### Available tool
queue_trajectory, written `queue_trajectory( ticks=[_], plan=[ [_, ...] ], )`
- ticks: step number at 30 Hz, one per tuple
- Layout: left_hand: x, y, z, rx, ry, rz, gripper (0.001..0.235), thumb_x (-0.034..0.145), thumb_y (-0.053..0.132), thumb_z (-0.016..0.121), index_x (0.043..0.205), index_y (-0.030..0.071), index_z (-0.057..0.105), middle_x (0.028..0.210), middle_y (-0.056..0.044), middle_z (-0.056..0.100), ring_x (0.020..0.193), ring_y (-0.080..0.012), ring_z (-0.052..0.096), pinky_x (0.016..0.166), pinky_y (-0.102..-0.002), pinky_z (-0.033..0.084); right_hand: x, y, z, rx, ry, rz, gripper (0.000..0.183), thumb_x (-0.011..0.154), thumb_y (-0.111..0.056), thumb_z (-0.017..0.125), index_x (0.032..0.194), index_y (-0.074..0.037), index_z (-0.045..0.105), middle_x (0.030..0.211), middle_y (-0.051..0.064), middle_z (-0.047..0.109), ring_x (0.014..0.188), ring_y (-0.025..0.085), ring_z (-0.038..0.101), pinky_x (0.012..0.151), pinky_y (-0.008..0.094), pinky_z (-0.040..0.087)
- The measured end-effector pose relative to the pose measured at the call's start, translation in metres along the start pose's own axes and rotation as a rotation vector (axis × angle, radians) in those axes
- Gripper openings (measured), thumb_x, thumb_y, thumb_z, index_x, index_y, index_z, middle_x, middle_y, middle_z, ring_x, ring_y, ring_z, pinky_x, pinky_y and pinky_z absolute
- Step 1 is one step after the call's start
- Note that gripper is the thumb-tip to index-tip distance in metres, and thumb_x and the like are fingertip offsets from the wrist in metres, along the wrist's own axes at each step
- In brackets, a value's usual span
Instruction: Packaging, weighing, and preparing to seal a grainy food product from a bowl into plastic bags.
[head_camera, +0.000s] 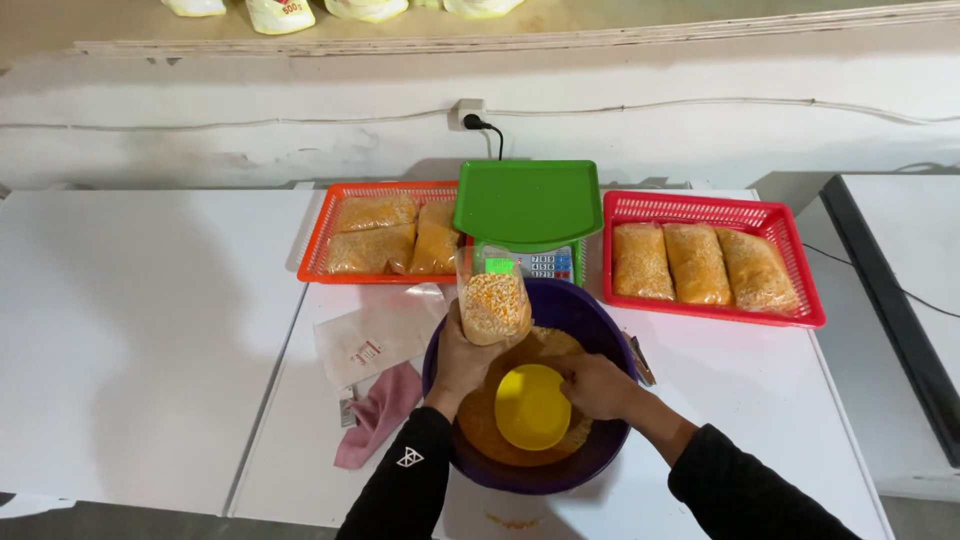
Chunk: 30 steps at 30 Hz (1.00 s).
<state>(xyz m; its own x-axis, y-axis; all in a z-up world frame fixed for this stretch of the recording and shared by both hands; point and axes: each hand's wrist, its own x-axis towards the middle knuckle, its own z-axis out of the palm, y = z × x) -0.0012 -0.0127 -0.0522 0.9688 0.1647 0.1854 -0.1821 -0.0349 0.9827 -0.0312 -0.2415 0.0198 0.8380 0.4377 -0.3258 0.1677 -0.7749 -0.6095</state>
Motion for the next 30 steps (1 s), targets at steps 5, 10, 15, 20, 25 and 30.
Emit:
queue_trajectory(
  ticks=[5, 10, 15, 20, 25, 30],
  plan=[
    [-0.005, -0.006, 0.021, -0.016, -0.033, -0.048, 0.090, 0.051, 0.019, 0.104, 0.129, 0.008, 0.061, 0.118, -0.016, 0.068, 0.117, -0.0280, 0.063, 0.103, -0.047, 0.046, 0.010, 0.041, -0.017, 0.202, 0.279, 0.099, 0.035, 0.097, -0.038, 0.062, 0.118, -0.014, 0.077, 0.106, 0.015, 0.079, 0.099, 0.032, 0.076, 0.089, 0.040, 0.061],
    [-0.003, -0.001, 0.041, 0.037, -0.212, -0.110, 0.094, 0.052, 0.028, 0.104, 0.133, 0.012, 0.059, 0.122, -0.014, 0.069, 0.124, -0.0328, 0.063, 0.107, -0.049, 0.046, 0.007, -0.023, -0.080, 0.625, 0.474, 0.125, 0.063, 0.086, -0.049, 0.078, 0.116, 0.005, 0.066, 0.085, 0.023, 0.072, 0.066, 0.028, 0.073, 0.050, 0.030, 0.062],
    [0.011, 0.002, 0.042, 0.125, -0.336, -0.005, 0.095, 0.058, 0.029, 0.101, 0.139, 0.009, 0.054, 0.131, -0.018, 0.062, 0.129, -0.0380, 0.057, 0.112, -0.051, 0.042, 0.041, -0.002, -0.090, 0.359, 0.469, 0.125, 0.030, 0.086, -0.026, 0.069, 0.098, 0.000, 0.073, 0.068, 0.017, 0.070, 0.053, 0.026, 0.071, 0.043, 0.035, 0.058],
    [0.018, 0.069, 0.029, 0.451, -0.426, 0.263, 0.107, 0.066, 0.017, 0.094, 0.155, 0.006, 0.035, 0.149, -0.024, 0.039, 0.142, -0.0471, 0.040, 0.120, -0.054, 0.033, 0.046, -0.002, -0.109, 0.423, 0.440, 0.188, 0.026, 0.085, -0.015, 0.063, 0.102, 0.001, 0.074, 0.068, 0.019, 0.071, 0.052, 0.024, 0.071, 0.041, 0.033, 0.059],
    [0.036, 0.083, 0.024, 0.656, -0.600, 0.487, 0.081, 0.074, 0.006, 0.083, 0.145, 0.008, 0.045, 0.139, -0.025, 0.050, 0.129, -0.0496, 0.052, 0.109, -0.055, 0.046, 0.058, 0.006, -0.121, 0.047, 0.335, 0.094, 0.032, 0.092, -0.037, 0.062, 0.107, -0.012, 0.074, 0.089, 0.015, 0.078, 0.089, 0.036, 0.076, 0.077, 0.047, 0.061],
    [0.053, 0.077, 0.031, 0.817, -0.532, 0.534, 0.056, 0.077, 0.011, 0.077, 0.127, 0.007, 0.053, 0.137, -0.018, 0.052, 0.120, -0.0435, 0.062, 0.095, -0.048, 0.058, 0.053, -0.002, -0.115, 0.011, 0.497, -0.319, 0.053, 0.084, -0.002, 0.050, 0.132, -0.018, 0.064, 0.103, 0.022, 0.067, 0.094, 0.046, 0.068, 0.082, 0.056, 0.058]
  ],
)
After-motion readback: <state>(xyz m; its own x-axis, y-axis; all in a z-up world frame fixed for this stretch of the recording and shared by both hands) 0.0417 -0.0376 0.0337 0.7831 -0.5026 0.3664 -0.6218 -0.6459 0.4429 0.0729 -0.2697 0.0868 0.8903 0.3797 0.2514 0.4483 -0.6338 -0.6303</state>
